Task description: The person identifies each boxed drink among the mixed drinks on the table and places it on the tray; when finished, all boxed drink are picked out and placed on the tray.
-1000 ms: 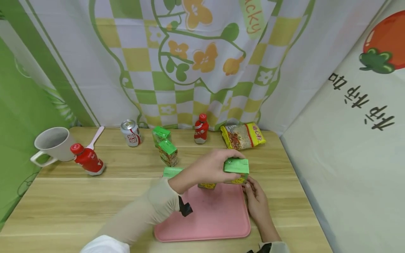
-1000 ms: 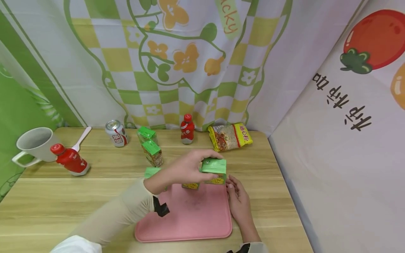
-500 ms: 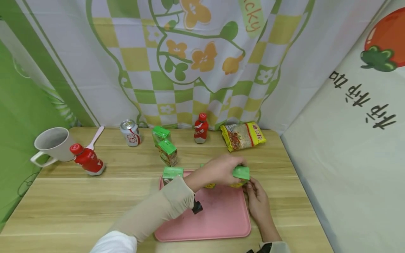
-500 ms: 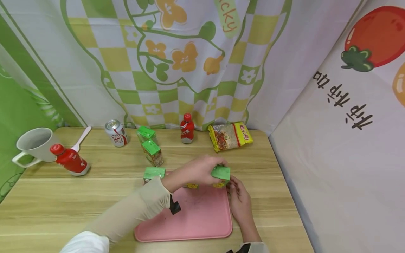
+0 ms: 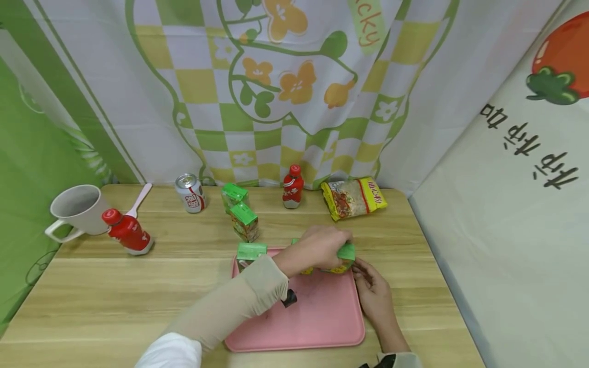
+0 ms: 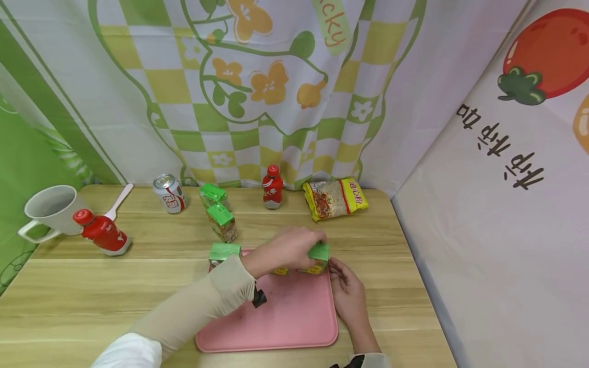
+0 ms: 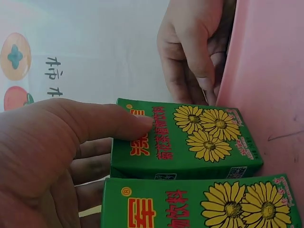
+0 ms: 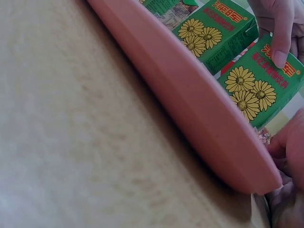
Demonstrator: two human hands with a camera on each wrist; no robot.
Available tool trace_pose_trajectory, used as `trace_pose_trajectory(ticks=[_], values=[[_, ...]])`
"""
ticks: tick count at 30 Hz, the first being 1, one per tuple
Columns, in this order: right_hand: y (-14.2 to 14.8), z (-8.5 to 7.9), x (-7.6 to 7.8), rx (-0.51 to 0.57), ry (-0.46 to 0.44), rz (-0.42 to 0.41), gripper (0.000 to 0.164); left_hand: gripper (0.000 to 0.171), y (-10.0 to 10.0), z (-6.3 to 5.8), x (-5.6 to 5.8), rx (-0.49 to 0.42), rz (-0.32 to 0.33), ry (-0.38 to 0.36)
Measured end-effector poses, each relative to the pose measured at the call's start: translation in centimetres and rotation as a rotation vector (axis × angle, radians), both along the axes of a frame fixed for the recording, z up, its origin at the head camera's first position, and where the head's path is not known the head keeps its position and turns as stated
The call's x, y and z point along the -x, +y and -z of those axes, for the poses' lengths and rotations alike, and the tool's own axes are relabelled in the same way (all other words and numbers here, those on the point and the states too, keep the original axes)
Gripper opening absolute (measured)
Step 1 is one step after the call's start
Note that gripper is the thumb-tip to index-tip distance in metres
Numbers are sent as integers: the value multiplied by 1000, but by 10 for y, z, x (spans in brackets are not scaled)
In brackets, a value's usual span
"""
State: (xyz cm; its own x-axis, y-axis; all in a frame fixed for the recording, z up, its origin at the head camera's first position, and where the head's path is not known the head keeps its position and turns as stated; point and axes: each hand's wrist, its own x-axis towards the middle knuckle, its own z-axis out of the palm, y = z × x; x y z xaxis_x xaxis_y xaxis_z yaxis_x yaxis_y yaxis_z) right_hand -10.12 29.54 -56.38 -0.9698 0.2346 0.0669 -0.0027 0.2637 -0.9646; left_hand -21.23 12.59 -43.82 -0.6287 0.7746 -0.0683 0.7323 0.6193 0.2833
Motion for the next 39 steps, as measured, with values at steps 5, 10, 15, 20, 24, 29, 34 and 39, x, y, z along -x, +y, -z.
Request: trace_pose_trajectory(ticks=[5, 10, 15, 20, 24, 29, 34, 39], values=[[0, 1, 1, 0, -9, -21, 42, 42, -2, 0, 3, 30, -17, 46], [2, 3, 3, 35, 18, -85, 47, 40, -4, 0, 6, 32, -12, 74], [2, 4, 3, 39, 21, -126, 52, 48, -20, -9, 9, -32, 33, 18], [1, 6, 4, 39, 46, -129, 54, 57, -59, -45, 19, -136, -26, -40], [4, 7, 3, 31, 64, -118, 53, 51, -103, -66, 33, -262, -70, -76], [6, 6, 0, 11, 65, -118, 50, 40, -160, -62, 52, -548, -30, -192], [6, 5, 0, 14, 65, -119, 49, 42, -204, -50, 69, -696, -45, -276], [5, 4, 0, 17, 53, -113, 47, 49, -233, -34, 94, -628, -13, -292]])
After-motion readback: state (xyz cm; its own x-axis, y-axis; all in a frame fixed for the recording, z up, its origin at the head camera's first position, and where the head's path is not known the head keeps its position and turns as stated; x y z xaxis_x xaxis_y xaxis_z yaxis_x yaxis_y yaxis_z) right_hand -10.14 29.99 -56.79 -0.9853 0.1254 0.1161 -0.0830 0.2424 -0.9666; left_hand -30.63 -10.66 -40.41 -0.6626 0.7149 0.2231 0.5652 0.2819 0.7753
